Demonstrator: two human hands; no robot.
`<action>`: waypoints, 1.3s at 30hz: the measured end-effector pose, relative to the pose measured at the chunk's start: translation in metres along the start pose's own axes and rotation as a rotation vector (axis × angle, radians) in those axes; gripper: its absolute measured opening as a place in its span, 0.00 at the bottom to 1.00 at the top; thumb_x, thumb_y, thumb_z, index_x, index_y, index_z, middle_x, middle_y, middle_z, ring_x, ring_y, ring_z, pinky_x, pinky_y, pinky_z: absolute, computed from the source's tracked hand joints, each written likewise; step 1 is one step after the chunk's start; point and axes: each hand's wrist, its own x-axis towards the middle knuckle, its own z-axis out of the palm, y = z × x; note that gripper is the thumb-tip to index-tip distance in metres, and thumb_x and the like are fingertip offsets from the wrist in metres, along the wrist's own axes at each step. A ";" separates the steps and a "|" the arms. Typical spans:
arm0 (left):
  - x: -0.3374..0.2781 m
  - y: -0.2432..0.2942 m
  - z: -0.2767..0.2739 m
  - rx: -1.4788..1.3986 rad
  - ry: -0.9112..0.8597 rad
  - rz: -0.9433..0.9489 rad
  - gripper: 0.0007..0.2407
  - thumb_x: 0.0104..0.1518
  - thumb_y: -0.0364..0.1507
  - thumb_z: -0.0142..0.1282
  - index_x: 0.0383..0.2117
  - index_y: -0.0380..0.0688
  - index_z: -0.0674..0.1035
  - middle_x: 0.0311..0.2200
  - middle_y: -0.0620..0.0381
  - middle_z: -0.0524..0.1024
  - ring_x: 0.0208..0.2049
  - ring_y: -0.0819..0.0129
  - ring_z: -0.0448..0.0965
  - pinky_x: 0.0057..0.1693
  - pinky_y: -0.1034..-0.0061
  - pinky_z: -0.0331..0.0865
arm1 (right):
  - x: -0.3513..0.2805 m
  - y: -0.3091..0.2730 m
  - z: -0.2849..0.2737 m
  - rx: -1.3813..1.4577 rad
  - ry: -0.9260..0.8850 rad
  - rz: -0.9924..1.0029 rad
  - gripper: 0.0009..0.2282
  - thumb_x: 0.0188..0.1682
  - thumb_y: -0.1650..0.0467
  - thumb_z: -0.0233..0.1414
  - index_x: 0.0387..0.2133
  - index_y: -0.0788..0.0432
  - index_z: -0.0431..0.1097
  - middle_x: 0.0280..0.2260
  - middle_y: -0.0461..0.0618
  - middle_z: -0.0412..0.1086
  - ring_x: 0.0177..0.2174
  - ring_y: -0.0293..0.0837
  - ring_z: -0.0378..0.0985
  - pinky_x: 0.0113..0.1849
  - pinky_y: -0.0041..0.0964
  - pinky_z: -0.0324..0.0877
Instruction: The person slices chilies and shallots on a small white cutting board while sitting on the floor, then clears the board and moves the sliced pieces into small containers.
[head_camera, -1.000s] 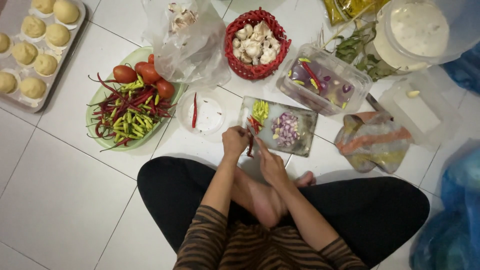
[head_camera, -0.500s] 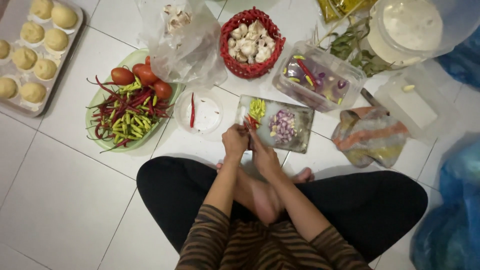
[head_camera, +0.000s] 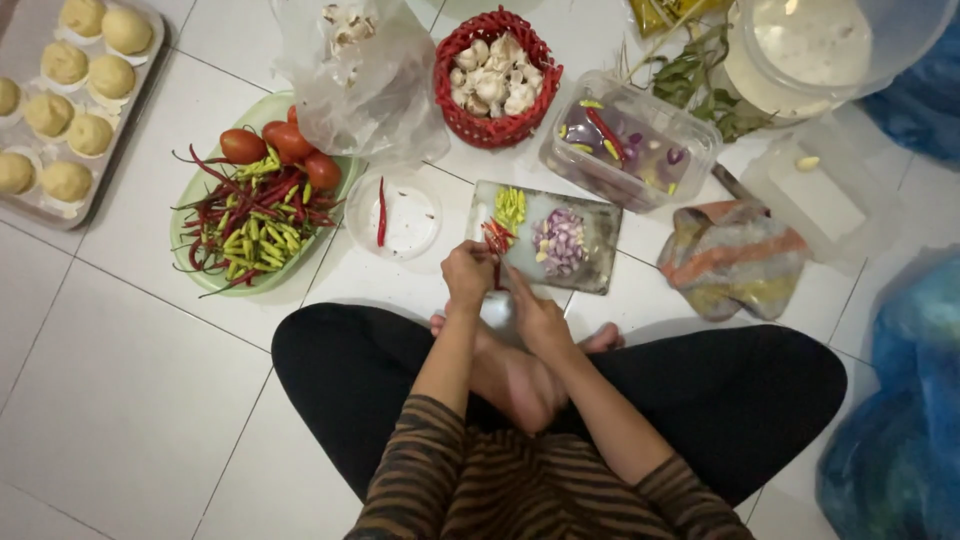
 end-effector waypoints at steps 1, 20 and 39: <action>-0.001 0.001 0.000 0.000 -0.001 0.004 0.09 0.48 0.30 0.68 0.35 0.56 0.85 0.32 0.64 0.85 0.45 0.55 0.84 0.55 0.59 0.75 | -0.004 -0.001 -0.001 0.000 0.004 0.001 0.24 0.58 0.64 0.35 0.67 0.23 0.46 0.34 0.67 0.77 0.37 0.67 0.81 0.46 0.59 0.75; 0.002 -0.003 0.004 0.016 0.001 -0.044 0.06 0.49 0.31 0.68 0.33 0.56 0.86 0.32 0.61 0.85 0.43 0.56 0.85 0.53 0.61 0.76 | 0.005 -0.033 -0.019 -0.009 0.023 -0.073 0.22 0.60 0.65 0.37 0.68 0.28 0.50 0.36 0.69 0.77 0.40 0.66 0.81 0.46 0.60 0.74; -0.013 0.006 -0.001 0.007 0.021 0.019 0.07 0.52 0.28 0.62 0.36 0.52 0.85 0.33 0.56 0.85 0.44 0.50 0.84 0.53 0.56 0.76 | 0.001 -0.015 -0.005 -0.038 0.025 0.006 0.26 0.58 0.67 0.40 0.67 0.22 0.47 0.33 0.68 0.77 0.39 0.66 0.81 0.45 0.58 0.76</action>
